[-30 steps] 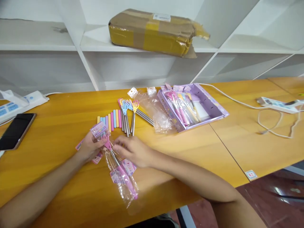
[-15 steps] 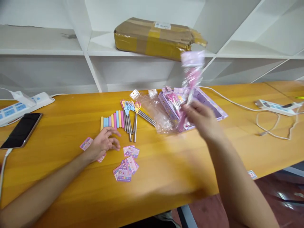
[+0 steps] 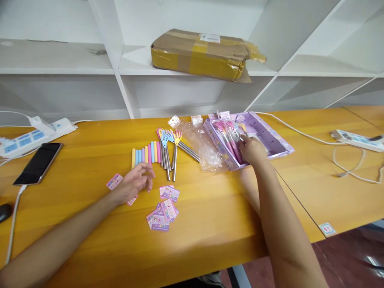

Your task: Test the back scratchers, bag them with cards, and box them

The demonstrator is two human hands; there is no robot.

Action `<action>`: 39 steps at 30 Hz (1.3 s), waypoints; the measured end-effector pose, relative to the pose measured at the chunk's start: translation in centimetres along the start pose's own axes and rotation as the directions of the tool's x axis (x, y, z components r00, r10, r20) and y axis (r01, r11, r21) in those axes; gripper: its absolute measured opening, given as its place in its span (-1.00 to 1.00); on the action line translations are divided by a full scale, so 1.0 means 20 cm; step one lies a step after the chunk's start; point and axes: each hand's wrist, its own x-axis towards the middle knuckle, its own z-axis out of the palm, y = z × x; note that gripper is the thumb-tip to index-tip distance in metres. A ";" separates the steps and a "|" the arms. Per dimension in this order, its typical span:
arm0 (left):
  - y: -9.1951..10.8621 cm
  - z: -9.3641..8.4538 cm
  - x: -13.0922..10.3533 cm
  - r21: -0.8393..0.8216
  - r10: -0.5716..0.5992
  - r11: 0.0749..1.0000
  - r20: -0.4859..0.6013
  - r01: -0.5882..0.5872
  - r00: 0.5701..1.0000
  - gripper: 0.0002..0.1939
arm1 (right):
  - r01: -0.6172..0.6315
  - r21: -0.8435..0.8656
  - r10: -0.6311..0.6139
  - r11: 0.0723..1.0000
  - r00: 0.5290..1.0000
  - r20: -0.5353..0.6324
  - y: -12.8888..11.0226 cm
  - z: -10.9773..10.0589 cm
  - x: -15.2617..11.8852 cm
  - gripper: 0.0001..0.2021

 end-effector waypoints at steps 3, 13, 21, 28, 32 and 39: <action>-0.01 -0.01 0.01 -0.011 0.001 1.000 0.011 -0.001 1.000 -0.57 | 0.010 0.050 -0.005 0.999 0.995 -0.095 0.04 0.07 -0.03 -0.60; -0.04 -0.04 -0.01 0.014 -0.068 0.998 0.057 0.067 0.996 -0.76 | 0.140 0.286 0.035 0.948 0.847 -0.530 -0.01 0.03 -0.12 -0.78; -0.06 -0.06 -0.04 0.194 -0.123 0.974 0.039 0.113 0.992 -0.87 | 0.649 0.234 -0.460 0.724 0.707 -0.537 -0.35 0.04 -0.37 -0.81; 0.00 -0.03 -0.06 0.367 -0.237 0.903 -0.007 0.223 0.972 -0.87 | 0.822 0.402 -0.817 0.404 0.522 -0.245 -0.61 0.21 -0.54 -0.82; 0.05 0.02 -0.07 0.411 -0.216 0.891 0.007 0.194 0.976 -0.92 | 0.776 0.477 -0.837 0.413 0.530 -0.138 -0.61 0.24 -0.53 -0.83; 0.01 0.01 -0.06 0.411 -0.176 0.901 0.048 0.141 0.983 -0.94 | 0.704 0.550 -0.808 0.449 0.583 -0.088 -0.61 0.23 -0.53 -0.81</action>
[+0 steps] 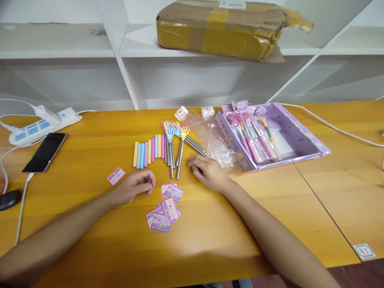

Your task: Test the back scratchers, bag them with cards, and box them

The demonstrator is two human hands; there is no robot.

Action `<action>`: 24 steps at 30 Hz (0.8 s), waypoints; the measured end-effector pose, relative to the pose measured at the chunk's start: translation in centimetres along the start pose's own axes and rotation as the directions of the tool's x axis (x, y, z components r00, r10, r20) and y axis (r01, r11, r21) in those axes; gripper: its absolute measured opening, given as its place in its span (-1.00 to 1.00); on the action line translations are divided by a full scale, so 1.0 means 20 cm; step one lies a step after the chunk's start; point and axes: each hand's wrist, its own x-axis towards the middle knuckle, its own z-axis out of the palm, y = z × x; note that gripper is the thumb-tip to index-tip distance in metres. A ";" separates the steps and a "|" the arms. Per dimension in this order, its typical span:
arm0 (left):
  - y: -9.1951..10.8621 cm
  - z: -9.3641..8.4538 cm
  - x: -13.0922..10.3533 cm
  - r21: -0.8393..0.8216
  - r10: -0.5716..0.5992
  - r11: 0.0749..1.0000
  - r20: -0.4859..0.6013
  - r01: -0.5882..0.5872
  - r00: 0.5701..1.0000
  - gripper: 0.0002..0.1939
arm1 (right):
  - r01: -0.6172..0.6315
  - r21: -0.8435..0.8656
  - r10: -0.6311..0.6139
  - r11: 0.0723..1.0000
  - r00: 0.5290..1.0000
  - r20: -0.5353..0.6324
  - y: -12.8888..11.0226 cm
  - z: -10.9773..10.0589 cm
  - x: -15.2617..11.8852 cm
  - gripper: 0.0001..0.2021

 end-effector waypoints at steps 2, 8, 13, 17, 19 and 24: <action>-0.01 0.00 0.00 0.001 0.007 1.000 0.004 -0.007 1.000 -0.93 | -0.026 -0.018 0.026 1.000 1.000 0.007 -0.03 0.01 0.00 -0.75; 0.00 0.00 0.00 -0.009 -0.002 1.000 0.005 0.002 1.000 -0.90 | 0.033 -0.129 -0.014 0.991 0.989 0.148 -0.10 0.01 0.02 -0.59; 0.03 0.02 0.00 0.015 -0.013 1.000 -0.008 0.013 1.000 -0.89 | -0.088 -0.054 0.092 0.995 0.992 0.086 -0.16 0.02 0.03 -0.82; 0.05 0.03 -0.01 -0.017 0.075 0.997 -0.075 -0.076 0.994 -0.93 | -0.237 -0.110 0.233 0.965 0.971 -0.050 -0.17 0.08 0.04 -0.92; 0.06 0.00 -0.01 0.010 0.204 0.978 -0.284 -0.210 0.937 -0.93 | -0.310 -0.086 0.304 0.947 0.950 -0.073 -0.16 0.11 0.04 -0.83; 0.04 -0.22 0.03 0.423 0.411 0.899 -0.720 -0.116 0.558 -0.93 | -0.404 0.019 0.404 0.915 0.910 -0.089 -0.13 0.11 0.03 -0.55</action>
